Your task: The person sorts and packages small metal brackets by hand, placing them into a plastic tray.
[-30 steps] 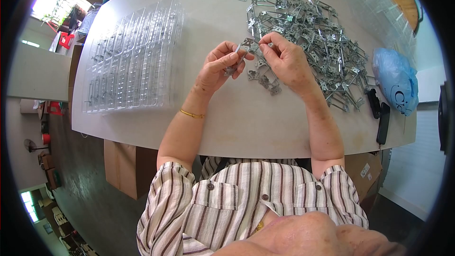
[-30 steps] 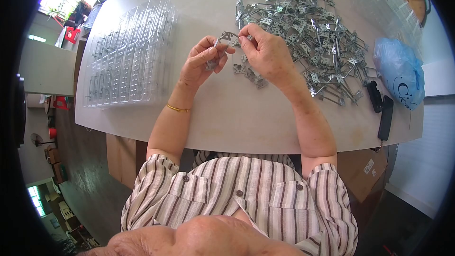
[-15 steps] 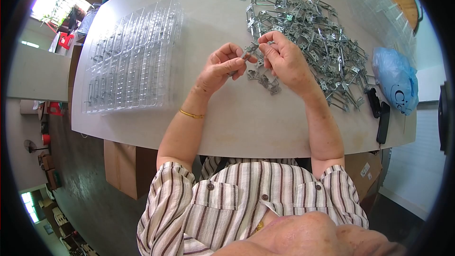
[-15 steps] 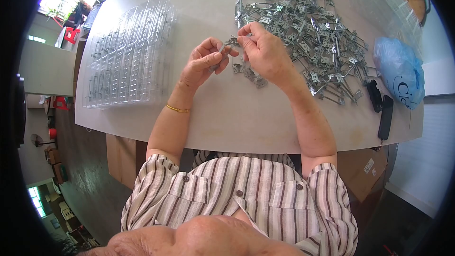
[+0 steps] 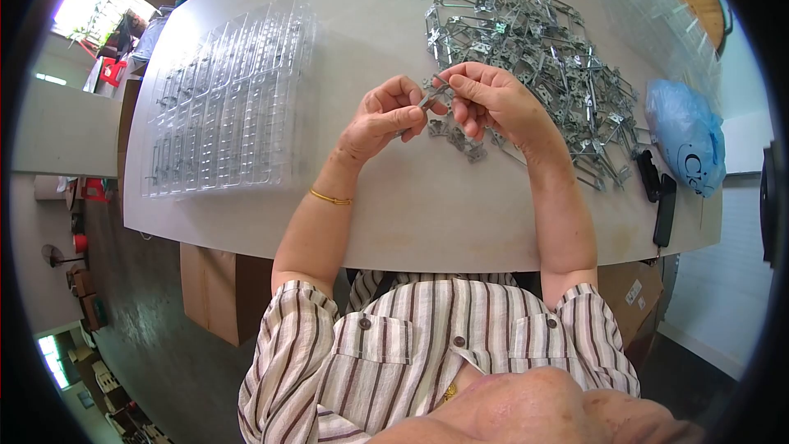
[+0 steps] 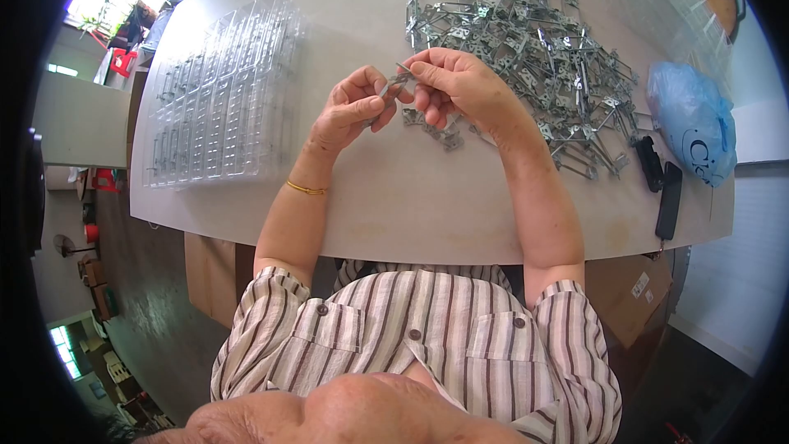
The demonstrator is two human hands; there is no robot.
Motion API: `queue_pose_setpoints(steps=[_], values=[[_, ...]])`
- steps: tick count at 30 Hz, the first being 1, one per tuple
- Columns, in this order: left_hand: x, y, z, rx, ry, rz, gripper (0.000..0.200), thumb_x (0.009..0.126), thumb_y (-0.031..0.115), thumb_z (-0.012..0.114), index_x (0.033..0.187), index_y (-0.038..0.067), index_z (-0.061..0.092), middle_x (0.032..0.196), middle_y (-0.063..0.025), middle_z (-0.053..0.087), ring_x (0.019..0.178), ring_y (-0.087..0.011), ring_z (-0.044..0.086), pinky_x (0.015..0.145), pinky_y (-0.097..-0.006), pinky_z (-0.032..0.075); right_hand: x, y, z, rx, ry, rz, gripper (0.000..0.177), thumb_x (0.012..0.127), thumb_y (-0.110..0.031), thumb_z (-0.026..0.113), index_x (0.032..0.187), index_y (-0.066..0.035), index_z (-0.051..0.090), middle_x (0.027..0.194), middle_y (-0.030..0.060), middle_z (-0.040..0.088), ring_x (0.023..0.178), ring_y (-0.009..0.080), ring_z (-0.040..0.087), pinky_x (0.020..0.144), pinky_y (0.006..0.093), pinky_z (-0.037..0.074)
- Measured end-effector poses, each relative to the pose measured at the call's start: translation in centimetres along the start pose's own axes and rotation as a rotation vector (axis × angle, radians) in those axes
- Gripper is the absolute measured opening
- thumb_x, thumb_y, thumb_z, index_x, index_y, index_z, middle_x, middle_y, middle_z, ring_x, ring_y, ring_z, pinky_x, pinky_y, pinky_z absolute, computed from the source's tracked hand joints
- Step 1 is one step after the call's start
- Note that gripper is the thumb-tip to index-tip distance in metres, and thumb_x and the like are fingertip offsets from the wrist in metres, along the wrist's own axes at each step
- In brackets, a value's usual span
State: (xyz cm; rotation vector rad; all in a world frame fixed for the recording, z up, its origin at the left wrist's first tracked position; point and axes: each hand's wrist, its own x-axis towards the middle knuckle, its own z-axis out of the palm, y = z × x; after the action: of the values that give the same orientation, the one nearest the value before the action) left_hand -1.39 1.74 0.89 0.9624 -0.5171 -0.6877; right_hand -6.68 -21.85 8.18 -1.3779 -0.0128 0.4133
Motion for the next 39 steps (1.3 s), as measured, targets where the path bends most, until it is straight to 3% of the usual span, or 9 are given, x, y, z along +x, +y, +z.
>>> queue_pose_setpoints(steps=[7, 13, 22, 24, 31, 39], values=[[0.0, 0.3, 0.5, 0.011, 0.009, -0.007, 0.021, 0.092, 0.016, 0.079, 0.096, 0.008, 0.061, 0.105, -0.0207, 0.075, 0.068, -0.0082, 0.057, 0.060, -0.0231, 0.046, -0.1, -0.2, -0.1, 0.028, -0.024, 0.051, 0.026, 0.108, -0.028, 0.060, 0.107, -0.003, 0.064, 0.071, 0.0032, 0.068, 0.053, 0.0092, 0.065, 0.048, 0.0223, 0.051], [-0.2, 0.4, 0.6, 0.101, -0.052, -0.079, 0.029, 0.090, 0.024, 0.083, 0.098, 0.008, 0.060, 0.103, -0.0198, 0.075, 0.069, -0.0118, 0.058, 0.060, -0.0246, 0.044, -0.2, -0.3, 0.5, -0.269, 0.118, -0.002, 0.028, 0.106, -0.030, 0.061, 0.097, -0.004, 0.063, 0.069, 0.0025, 0.066, 0.053, 0.0083, 0.062, 0.047, 0.0239, 0.049], [-0.3, 0.0, 0.4, 0.159, -0.127, -0.081, 0.029, 0.089, 0.025, 0.083, 0.098, 0.008, 0.062, 0.100, -0.0219, 0.075, 0.067, -0.0135, 0.061, 0.056, -0.0248, 0.044, 0.1, 0.9, 1.0, -0.570, 0.270, -0.213, 0.028, 0.108, -0.029, 0.058, 0.097, -0.003, 0.060, 0.068, 0.0003, 0.061, 0.057, 0.0062, 0.058, 0.049, 0.0245, 0.045], [-0.2, -0.1, 0.7, 0.060, -0.141, -0.096, 0.026, 0.091, 0.024, 0.081, 0.099, 0.008, 0.063, 0.100, -0.0216, 0.075, 0.069, -0.0145, 0.063, 0.055, -0.0247, 0.044, -0.2, 0.3, 1.2, -0.465, 0.317, -0.171, 0.026, 0.108, -0.028, 0.058, 0.101, -0.004, 0.060, 0.070, -0.0014, 0.059, 0.057, 0.0048, 0.054, 0.051, 0.0225, 0.044], [0.4, -0.5, -0.7, -0.133, 0.065, 0.054, 0.011, 0.098, 0.019, 0.072, 0.101, 0.011, 0.065, 0.108, -0.0202, 0.074, 0.070, -0.0176, 0.065, 0.054, -0.0255, 0.045, -0.4, -0.3, 1.5, -0.440, 0.311, -0.222, 0.015, 0.105, -0.018, 0.062, 0.109, -0.003, 0.062, 0.077, -0.0024, 0.060, 0.067, 0.0033, 0.055, 0.056, 0.0211, 0.044], [0.5, -0.6, -0.6, -0.133, 0.106, 0.081, 0.007, 0.099, 0.017, 0.069, 0.102, 0.012, 0.065, 0.109, -0.0206, 0.074, 0.066, -0.0160, 0.059, 0.055, -0.0252, 0.045, -0.1, 0.9, 1.9, -0.534, 0.254, -0.276, 0.013, 0.102, -0.012, 0.061, 0.100, -0.001, 0.066, 0.068, -0.0024, 0.059, 0.060, 0.0042, 0.053, 0.053, 0.0255, 0.042]])
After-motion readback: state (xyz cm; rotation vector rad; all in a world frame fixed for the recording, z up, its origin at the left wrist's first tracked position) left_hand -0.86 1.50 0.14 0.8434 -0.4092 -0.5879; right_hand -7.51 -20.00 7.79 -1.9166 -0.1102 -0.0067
